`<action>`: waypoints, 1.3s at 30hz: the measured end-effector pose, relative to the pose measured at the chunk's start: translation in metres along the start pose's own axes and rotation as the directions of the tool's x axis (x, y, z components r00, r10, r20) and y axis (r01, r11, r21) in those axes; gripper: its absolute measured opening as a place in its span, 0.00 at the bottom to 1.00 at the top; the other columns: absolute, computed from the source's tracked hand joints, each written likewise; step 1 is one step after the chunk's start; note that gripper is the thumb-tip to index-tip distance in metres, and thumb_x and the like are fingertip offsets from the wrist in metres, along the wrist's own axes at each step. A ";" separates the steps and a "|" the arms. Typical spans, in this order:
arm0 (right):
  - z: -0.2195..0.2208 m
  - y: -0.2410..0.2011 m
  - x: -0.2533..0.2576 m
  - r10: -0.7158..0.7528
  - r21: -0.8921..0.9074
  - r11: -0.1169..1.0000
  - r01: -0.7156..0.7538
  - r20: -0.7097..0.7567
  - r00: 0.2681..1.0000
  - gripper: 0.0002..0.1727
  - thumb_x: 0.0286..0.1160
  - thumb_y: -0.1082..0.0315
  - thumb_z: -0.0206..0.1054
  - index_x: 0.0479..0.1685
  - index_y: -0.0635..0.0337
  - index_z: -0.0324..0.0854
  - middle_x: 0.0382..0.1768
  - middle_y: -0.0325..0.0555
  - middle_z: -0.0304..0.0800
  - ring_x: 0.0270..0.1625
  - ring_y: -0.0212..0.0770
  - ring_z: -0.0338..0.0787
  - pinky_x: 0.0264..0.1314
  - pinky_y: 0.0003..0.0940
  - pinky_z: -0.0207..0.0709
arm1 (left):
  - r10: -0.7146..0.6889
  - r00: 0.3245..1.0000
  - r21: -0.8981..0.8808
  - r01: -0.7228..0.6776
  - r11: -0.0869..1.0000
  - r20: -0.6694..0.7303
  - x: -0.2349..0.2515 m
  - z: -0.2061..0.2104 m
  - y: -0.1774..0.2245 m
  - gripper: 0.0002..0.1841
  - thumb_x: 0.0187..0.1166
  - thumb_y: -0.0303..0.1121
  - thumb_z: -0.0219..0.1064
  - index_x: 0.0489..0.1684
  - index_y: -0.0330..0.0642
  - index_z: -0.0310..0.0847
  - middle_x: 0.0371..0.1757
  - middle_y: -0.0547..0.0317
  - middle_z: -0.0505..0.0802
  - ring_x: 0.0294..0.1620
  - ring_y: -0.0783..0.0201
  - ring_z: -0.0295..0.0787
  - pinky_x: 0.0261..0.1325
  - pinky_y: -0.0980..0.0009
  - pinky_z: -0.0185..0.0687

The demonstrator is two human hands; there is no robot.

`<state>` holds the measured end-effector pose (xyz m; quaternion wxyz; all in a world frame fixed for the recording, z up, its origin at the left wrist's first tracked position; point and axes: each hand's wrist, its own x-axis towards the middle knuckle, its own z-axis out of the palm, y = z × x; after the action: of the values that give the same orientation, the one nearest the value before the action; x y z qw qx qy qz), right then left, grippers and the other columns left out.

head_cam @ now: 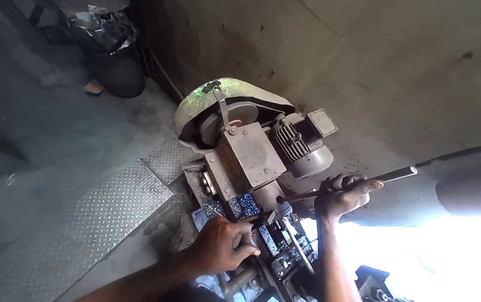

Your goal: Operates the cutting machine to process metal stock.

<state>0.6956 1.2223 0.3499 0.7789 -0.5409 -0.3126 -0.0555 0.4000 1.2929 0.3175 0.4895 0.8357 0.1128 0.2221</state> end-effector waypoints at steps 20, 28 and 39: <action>0.003 -0.017 0.000 0.045 0.035 0.998 -0.049 0.088 0.995 0.29 0.94 0.41 0.33 0.22 0.39 0.66 0.09 0.22 0.64 0.10 0.23 0.66 0.14 0.21 0.67 | -0.017 1.000 0.080 0.016 0.997 0.010 -0.005 -0.001 0.002 0.18 0.74 0.50 0.72 0.29 0.44 0.88 0.11 0.64 0.76 0.11 0.68 0.68 0.19 0.68 0.66; 0.006 0.006 -0.026 0.009 -0.001 1.000 -0.009 0.111 0.994 0.28 0.92 0.36 0.36 0.24 0.36 0.67 0.11 0.20 0.65 0.11 0.21 0.66 0.15 0.19 0.66 | -0.035 0.999 0.084 0.034 0.996 0.018 -0.003 -0.003 0.004 0.18 0.75 0.52 0.71 0.29 0.45 0.88 0.11 0.65 0.76 0.11 0.69 0.67 0.19 0.69 0.65; 0.000 -0.013 -0.015 0.010 0.035 0.999 -0.012 0.070 0.998 0.29 0.94 0.39 0.34 0.24 0.38 0.68 0.10 0.21 0.66 0.11 0.23 0.67 0.15 0.21 0.68 | -0.006 1.000 0.092 0.006 0.996 -0.002 -0.002 -0.001 0.002 0.19 0.76 0.52 0.70 0.28 0.45 0.88 0.10 0.66 0.74 0.10 0.70 0.66 0.18 0.71 0.64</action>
<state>0.6785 1.2134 0.3522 0.7773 -0.5303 -0.3374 -0.0269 0.3974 1.2920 0.3188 0.4508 0.8569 0.1260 0.2159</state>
